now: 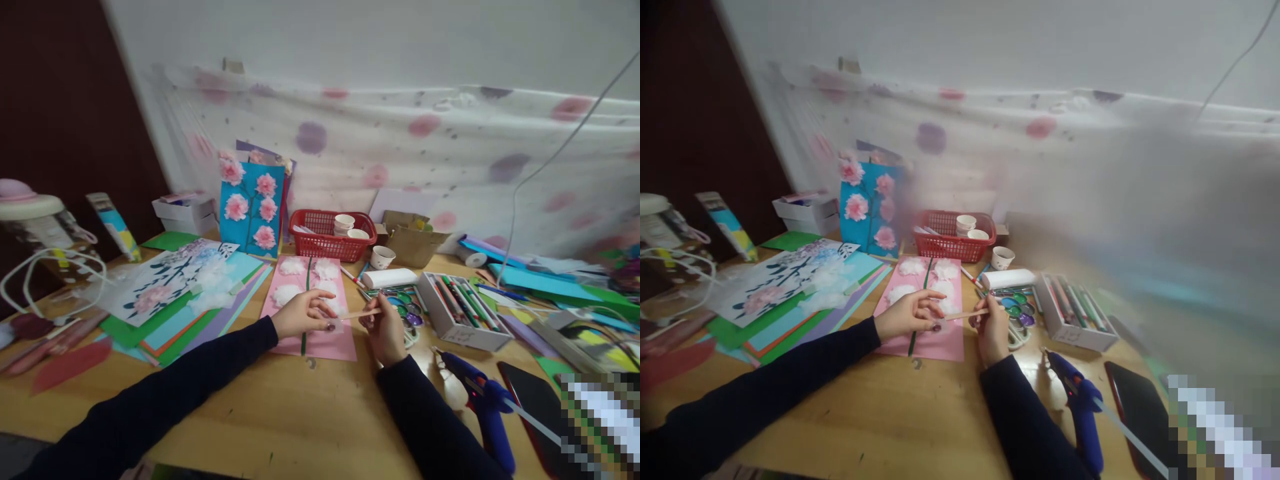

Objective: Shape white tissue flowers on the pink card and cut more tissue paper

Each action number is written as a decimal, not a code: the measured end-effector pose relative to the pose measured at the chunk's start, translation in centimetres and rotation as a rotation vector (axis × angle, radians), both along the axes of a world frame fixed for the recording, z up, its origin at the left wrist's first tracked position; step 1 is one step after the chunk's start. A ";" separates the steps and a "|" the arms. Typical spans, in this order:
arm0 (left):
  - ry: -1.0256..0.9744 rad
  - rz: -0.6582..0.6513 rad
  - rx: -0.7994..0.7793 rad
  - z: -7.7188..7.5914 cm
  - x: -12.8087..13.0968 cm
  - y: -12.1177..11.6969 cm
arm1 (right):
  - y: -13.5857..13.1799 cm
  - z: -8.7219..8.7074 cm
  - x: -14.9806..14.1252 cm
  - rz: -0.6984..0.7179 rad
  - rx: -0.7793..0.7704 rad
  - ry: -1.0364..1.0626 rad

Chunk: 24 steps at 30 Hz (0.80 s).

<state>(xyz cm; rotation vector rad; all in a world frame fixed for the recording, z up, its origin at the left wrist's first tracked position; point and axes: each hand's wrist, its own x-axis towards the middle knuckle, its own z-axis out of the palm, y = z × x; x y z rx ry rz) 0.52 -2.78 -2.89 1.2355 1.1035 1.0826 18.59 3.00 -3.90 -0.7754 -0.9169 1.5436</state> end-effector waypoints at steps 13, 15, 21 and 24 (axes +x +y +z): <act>-0.082 -0.005 -0.020 -0.9 -0.6 -0.1 | 0.2 0.0 -0.1 -0.110 -0.084 -0.011; -0.105 -0.003 -0.011 -1.0 -0.6 -0.1 | 0.2 0.2 -0.1 -0.147 -0.105 -0.001; -0.108 0.036 -0.017 -0.8 -0.5 -0.3 | 0.1 0.0 -0.1 -0.125 -0.112 -0.032; -0.081 0.034 -0.006 -0.6 -0.3 -0.5 | 0.0 -0.2 -0.3 -0.086 -0.073 -0.057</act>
